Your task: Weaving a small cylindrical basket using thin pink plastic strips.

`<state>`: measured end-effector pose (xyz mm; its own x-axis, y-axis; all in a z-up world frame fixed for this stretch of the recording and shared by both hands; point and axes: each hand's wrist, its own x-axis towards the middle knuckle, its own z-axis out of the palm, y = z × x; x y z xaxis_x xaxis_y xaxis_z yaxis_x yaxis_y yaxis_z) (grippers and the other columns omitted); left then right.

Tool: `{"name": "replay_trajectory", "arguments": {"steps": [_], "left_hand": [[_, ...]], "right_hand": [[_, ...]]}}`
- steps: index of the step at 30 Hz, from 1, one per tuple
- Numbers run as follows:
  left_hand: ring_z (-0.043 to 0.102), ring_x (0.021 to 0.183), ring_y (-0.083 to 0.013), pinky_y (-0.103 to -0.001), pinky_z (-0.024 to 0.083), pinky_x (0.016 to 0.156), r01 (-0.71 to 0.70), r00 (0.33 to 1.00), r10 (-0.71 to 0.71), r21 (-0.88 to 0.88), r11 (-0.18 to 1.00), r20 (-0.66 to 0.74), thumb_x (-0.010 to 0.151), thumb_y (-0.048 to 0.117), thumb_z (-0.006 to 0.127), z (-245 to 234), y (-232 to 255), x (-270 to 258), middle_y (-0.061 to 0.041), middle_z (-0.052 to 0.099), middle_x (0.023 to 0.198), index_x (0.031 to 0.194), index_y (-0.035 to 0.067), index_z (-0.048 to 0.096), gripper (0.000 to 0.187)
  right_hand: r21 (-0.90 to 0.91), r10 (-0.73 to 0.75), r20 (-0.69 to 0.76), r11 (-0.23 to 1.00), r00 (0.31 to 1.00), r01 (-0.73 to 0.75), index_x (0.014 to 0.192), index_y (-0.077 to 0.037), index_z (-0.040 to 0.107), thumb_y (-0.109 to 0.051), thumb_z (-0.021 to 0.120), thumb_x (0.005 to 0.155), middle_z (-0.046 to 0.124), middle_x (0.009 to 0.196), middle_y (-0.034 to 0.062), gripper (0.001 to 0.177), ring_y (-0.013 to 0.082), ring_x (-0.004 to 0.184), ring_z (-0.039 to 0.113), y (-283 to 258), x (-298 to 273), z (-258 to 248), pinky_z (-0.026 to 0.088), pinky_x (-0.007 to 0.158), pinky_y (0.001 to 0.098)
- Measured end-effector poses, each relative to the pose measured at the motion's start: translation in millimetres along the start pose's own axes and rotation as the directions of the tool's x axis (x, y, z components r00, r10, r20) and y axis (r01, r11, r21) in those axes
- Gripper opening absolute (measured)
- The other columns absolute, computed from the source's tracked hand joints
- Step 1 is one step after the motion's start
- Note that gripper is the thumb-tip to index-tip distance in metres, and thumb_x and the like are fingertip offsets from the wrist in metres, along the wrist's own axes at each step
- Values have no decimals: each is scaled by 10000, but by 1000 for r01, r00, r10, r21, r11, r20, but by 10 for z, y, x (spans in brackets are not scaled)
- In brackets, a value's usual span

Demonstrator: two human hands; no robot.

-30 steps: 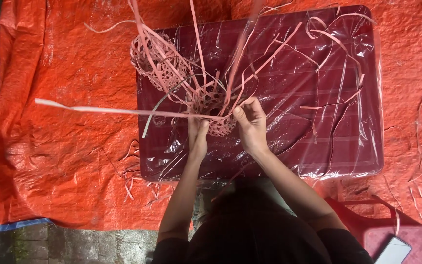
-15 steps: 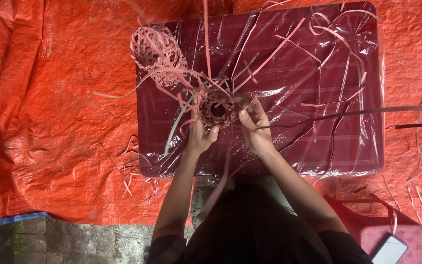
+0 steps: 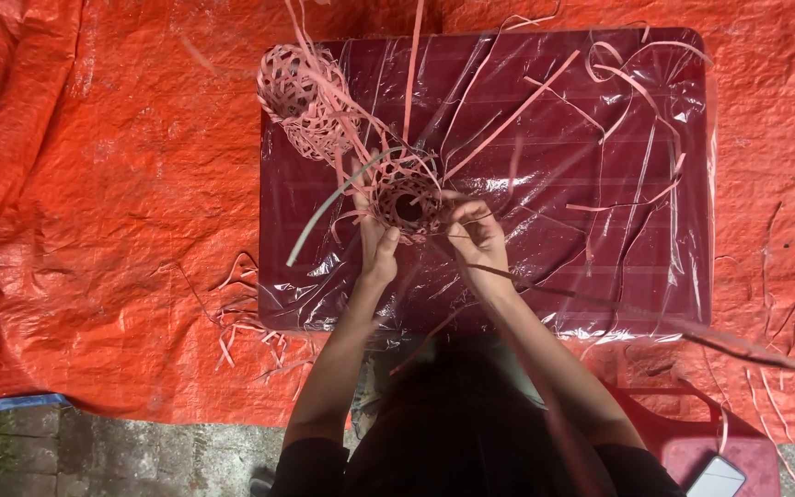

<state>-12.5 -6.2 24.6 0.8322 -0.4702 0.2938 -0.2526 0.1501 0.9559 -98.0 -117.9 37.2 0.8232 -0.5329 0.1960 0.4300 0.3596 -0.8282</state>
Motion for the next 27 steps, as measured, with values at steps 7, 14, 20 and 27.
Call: {"name": "replay_trajectory", "arguments": {"steps": [7, 14, 20, 27], "left_hand": [[228, 1298, -306, -434, 160, 1080, -78, 997, 79, -99, 992, 5, 806, 483, 560, 38, -505, -62, -235, 145, 1421, 1381, -55, 80, 923], [383, 1163, -378, -455, 282, 984, -193, 974, 156, 247, 950, 164, 847, 318, 486, -290, -1850, -354, -289, 307, 1294, 1321, -107, 204, 696], [187, 1271, -364, -456, 167, 1045, -232, 970, 196, 308, 923, 145, 868, 332, 521, -202, -593, -108, -280, 168, 1365, 1357, -68, 134, 741], [298, 1136, -320, -356, 423, 923, -408, 743, 625, 578, 707, -240, 679, 382, 722, -138, -488, -577, -214, 272, 1155, 1216, -77, 352, 797]], "right_hand": [[-202, -32, 35, 979, 999, 39, 780, -34, 497, -56, 539, 866, 530, 1068, 226, 98, 318, 1073, 475, 205, 21, -206, 415, 848, 411], [-285, -83, -55, 956, 995, 64, 785, -55, 537, -60, 563, 865, 575, 962, 145, 83, 233, 979, 534, 62, 49, 25, 439, 845, 387], [-377, -155, -29, 917, 988, 133, 763, -27, 574, -33, 603, 835, 585, 798, 104, 78, 189, 839, 561, 7, 87, -32, 437, 819, 356], [-492, -187, -9, 856, 982, 158, 779, -29, 581, -18, 633, 808, 530, 680, 71, 61, 137, 683, 475, -12, 106, -57, 413, 683, 324]]}}
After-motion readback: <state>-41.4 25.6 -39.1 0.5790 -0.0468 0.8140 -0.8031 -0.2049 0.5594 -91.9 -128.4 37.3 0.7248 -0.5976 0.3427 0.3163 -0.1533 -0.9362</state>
